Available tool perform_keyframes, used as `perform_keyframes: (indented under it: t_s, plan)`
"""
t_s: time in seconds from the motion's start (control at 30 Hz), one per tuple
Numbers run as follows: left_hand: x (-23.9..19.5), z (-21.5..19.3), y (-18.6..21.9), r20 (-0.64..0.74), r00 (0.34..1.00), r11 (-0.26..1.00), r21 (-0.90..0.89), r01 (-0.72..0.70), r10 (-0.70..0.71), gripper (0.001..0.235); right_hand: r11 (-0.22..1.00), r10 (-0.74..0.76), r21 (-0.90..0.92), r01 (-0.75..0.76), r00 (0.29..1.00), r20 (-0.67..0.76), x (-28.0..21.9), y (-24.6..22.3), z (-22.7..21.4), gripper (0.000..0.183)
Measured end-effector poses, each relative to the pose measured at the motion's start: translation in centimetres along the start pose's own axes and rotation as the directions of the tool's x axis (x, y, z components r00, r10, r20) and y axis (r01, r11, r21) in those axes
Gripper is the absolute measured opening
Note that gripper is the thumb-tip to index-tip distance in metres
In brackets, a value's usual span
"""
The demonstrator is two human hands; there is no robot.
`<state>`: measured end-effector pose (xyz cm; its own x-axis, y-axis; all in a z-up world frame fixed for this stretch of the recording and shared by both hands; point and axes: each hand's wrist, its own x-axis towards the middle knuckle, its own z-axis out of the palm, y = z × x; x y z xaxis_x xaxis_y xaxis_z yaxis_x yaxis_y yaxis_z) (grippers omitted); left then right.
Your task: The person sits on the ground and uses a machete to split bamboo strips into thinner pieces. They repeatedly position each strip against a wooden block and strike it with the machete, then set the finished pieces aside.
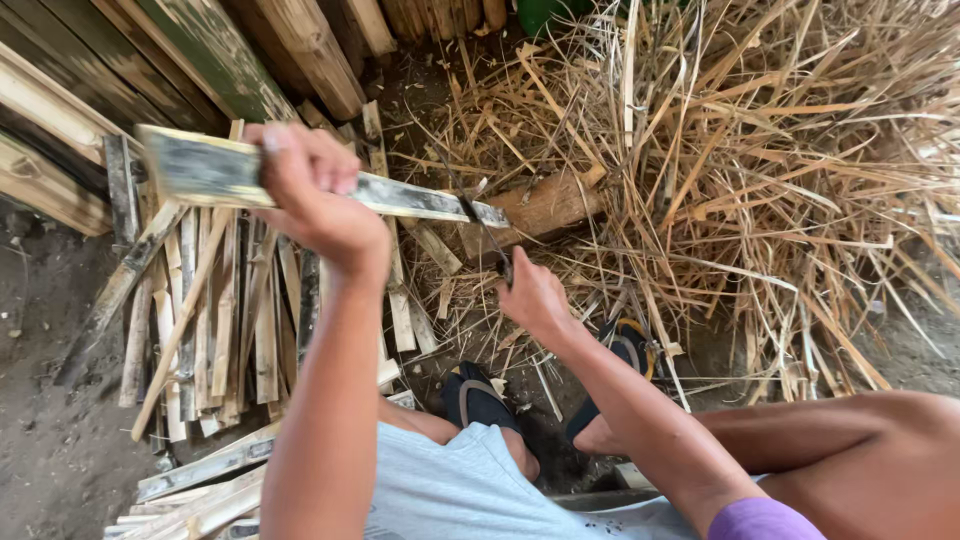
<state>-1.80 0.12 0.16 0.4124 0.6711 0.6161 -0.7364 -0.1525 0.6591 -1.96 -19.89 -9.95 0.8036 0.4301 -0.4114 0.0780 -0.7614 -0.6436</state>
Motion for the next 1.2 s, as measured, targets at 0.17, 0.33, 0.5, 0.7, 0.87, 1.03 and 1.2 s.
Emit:
perform_keyframes:
  t_s: [0.17,0.33,0.5,0.7,0.87,1.03,1.2]
  plan:
    - [0.4,0.1,-0.6,-0.056,0.998,1.0,0.006,-0.011,0.012,0.031,0.94,-0.312,0.121,0.319,0.947,-0.075,-0.9,0.7,1.2,0.031]
    - [-0.4,-0.9,-1.1,-0.044,0.999,1.0,0.018,-0.017,0.018,0.034,0.997,-0.075,0.03,0.077,0.995,-0.068,3.4,3.0,3.5,0.031]
    - [1.3,-1.7,-0.8,-0.102,0.995,0.999,0.053,0.011,-0.005,0.035,0.998,-0.068,0.009,0.068,0.998,-0.002,3.7,3.9,4.1,0.03]
    - [-0.1,-0.9,-1.5,-0.139,0.989,0.998,0.045,0.052,-0.045,0.029,0.962,-0.266,0.022,0.273,0.951,-0.156,2.5,4.6,5.2,0.033]
    - [0.9,-0.4,-1.9,-0.123,0.992,0.999,-0.038,0.026,-0.03,0.034,0.998,-0.047,-0.031,0.045,0.998,-0.053,6.5,6.1,4.1,0.032]
    - [1.1,-1.1,-2.9,-0.1,0.995,0.999,0.026,0.024,-0.021,0.03,0.965,-0.249,0.062,0.254,0.965,-0.084,4.7,7.9,6.2,0.05]
    - [1.2,-0.9,-2.5,-0.165,0.986,0.999,0.03,0.035,-0.03,0.032,0.987,0.156,-0.061,-0.152,0.985,0.079,9.3,12.8,7.6,0.057]
